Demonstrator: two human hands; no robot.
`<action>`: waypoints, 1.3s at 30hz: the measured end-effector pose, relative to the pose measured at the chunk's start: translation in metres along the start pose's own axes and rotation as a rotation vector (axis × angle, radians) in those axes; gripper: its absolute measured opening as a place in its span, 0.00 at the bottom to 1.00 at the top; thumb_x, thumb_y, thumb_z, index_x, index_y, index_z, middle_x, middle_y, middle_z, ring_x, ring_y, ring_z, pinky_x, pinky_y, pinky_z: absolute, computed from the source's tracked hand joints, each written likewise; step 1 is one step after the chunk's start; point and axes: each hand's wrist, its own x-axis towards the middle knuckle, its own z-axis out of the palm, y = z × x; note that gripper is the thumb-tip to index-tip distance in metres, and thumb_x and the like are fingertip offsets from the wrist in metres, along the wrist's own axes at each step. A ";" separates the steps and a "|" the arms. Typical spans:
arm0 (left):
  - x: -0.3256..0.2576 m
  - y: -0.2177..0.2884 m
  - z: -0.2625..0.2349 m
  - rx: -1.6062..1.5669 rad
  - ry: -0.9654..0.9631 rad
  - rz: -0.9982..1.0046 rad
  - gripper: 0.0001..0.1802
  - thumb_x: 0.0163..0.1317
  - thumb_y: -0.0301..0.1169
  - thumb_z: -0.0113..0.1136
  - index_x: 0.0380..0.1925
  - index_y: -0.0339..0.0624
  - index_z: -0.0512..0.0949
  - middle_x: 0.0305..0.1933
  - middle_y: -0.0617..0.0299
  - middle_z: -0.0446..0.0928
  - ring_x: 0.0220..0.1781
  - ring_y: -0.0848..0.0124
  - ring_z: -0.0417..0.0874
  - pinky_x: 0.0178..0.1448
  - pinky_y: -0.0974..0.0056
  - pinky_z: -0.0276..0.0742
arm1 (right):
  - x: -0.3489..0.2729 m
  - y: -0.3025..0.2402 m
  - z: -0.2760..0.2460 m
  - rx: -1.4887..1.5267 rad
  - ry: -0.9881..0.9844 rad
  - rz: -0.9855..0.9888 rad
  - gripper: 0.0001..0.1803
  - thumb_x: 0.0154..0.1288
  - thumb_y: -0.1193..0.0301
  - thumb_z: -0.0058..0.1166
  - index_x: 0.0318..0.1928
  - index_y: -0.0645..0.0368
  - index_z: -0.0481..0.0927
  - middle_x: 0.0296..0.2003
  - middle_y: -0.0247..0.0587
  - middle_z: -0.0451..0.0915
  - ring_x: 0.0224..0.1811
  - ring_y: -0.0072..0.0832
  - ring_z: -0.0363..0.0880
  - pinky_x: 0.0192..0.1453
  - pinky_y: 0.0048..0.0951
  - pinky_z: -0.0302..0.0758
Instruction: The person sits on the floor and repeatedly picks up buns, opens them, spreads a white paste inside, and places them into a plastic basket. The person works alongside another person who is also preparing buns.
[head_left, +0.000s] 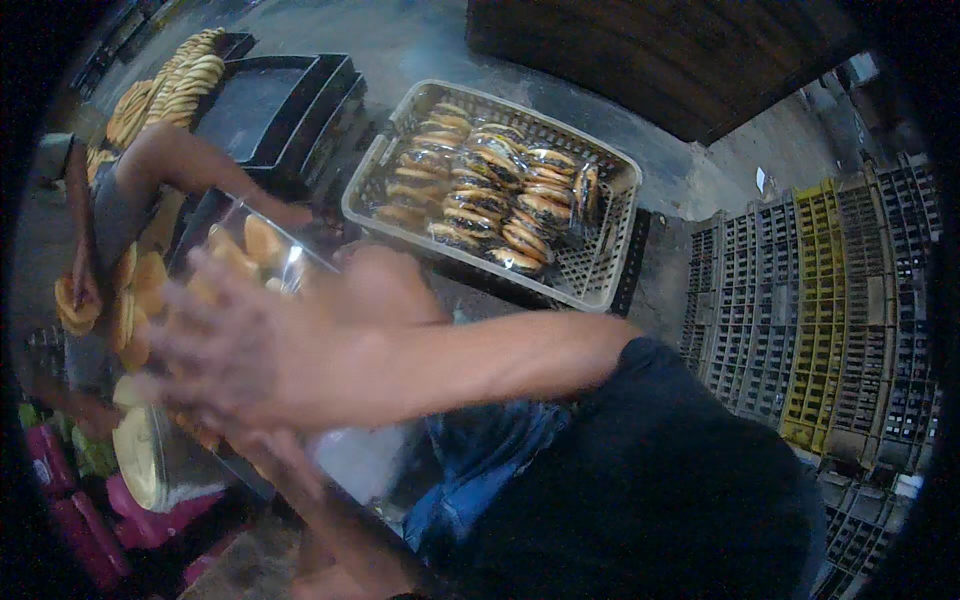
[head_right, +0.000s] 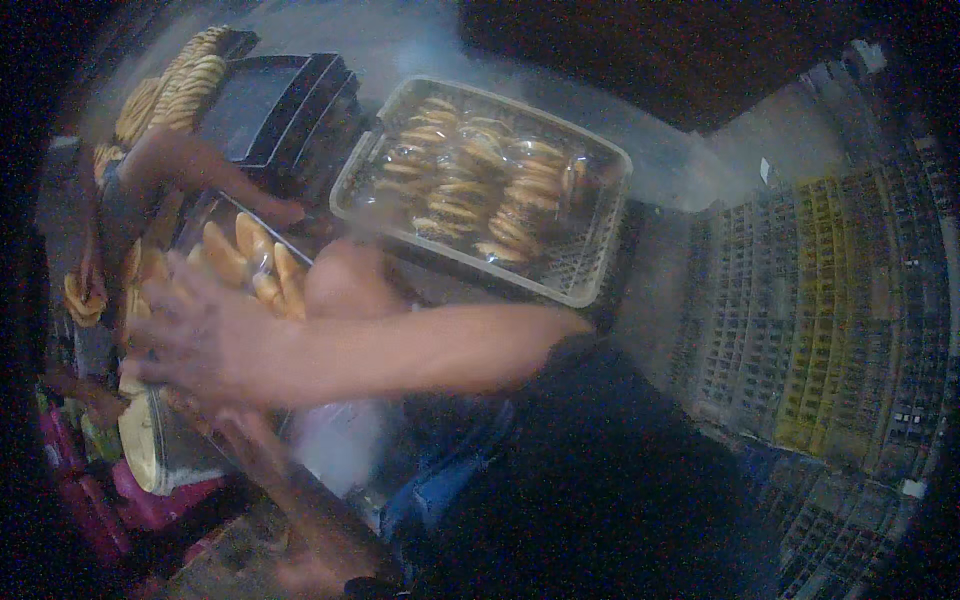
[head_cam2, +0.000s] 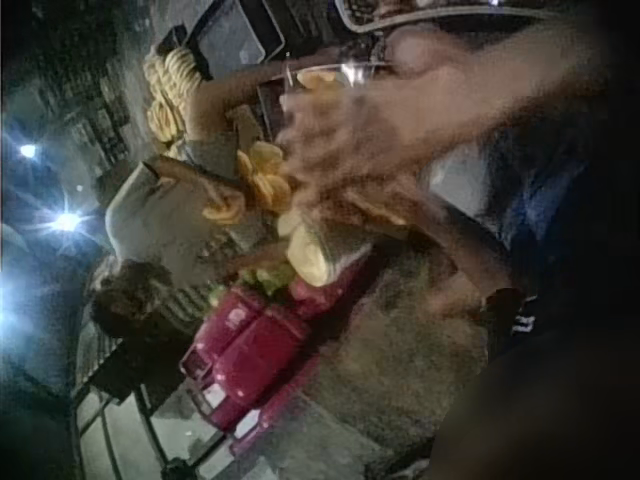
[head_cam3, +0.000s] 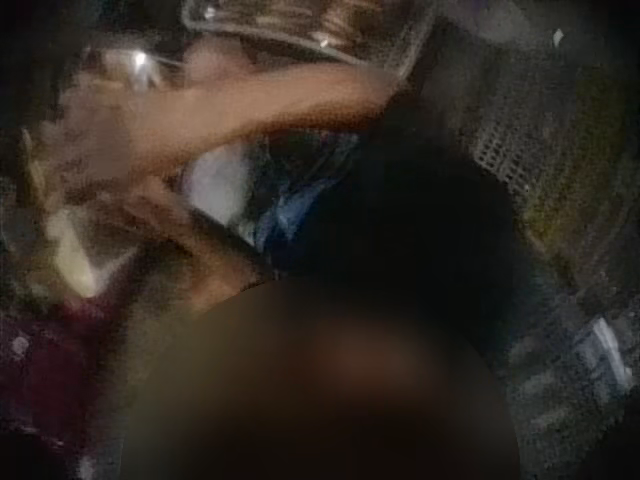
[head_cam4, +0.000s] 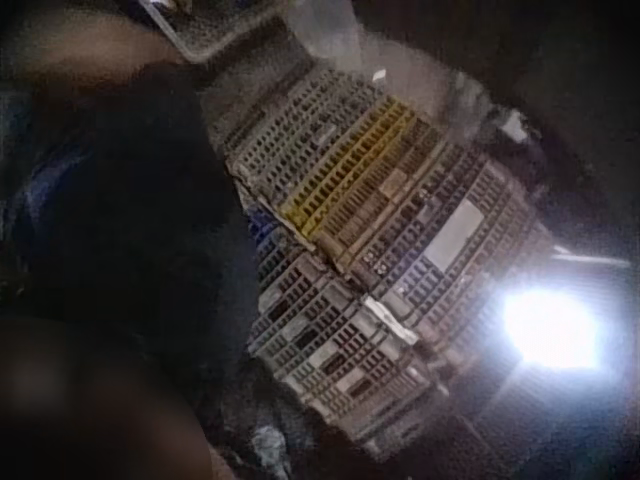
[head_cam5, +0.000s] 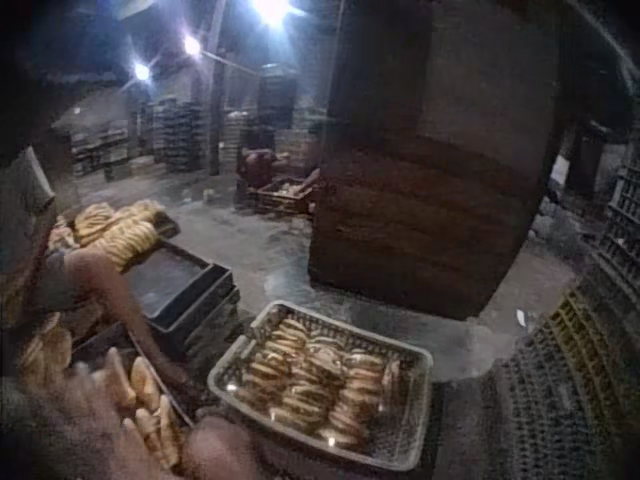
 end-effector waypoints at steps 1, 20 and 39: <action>0.005 0.022 0.021 -0.019 -0.017 0.052 0.37 0.75 0.47 0.50 0.74 0.37 0.52 0.71 0.49 0.65 0.69 0.59 0.70 0.69 0.56 0.71 | -0.001 0.018 -0.018 -0.052 -0.104 0.071 0.18 0.54 0.63 0.59 0.47 0.50 0.83 0.50 0.48 0.79 0.59 0.49 0.74 0.61 0.59 0.69; -0.121 -0.090 -0.062 0.082 -0.962 -0.669 0.18 0.64 0.40 0.68 0.29 0.33 0.81 0.20 0.63 0.76 0.20 0.73 0.76 0.24 0.65 0.70 | -0.172 0.297 -0.243 -0.791 0.114 1.107 0.44 0.63 0.40 0.56 0.69 0.57 0.63 0.57 0.58 0.78 0.58 0.53 0.79 0.59 0.48 0.76; -0.090 0.032 -0.080 -1.440 -0.229 -0.518 0.27 0.75 0.47 0.47 0.64 0.39 0.70 0.64 0.51 0.75 0.64 0.58 0.76 0.69 0.50 0.73 | -0.041 -0.052 0.038 0.853 -0.165 0.808 0.14 0.70 0.65 0.52 0.47 0.61 0.81 0.36 0.44 0.83 0.38 0.34 0.84 0.43 0.40 0.79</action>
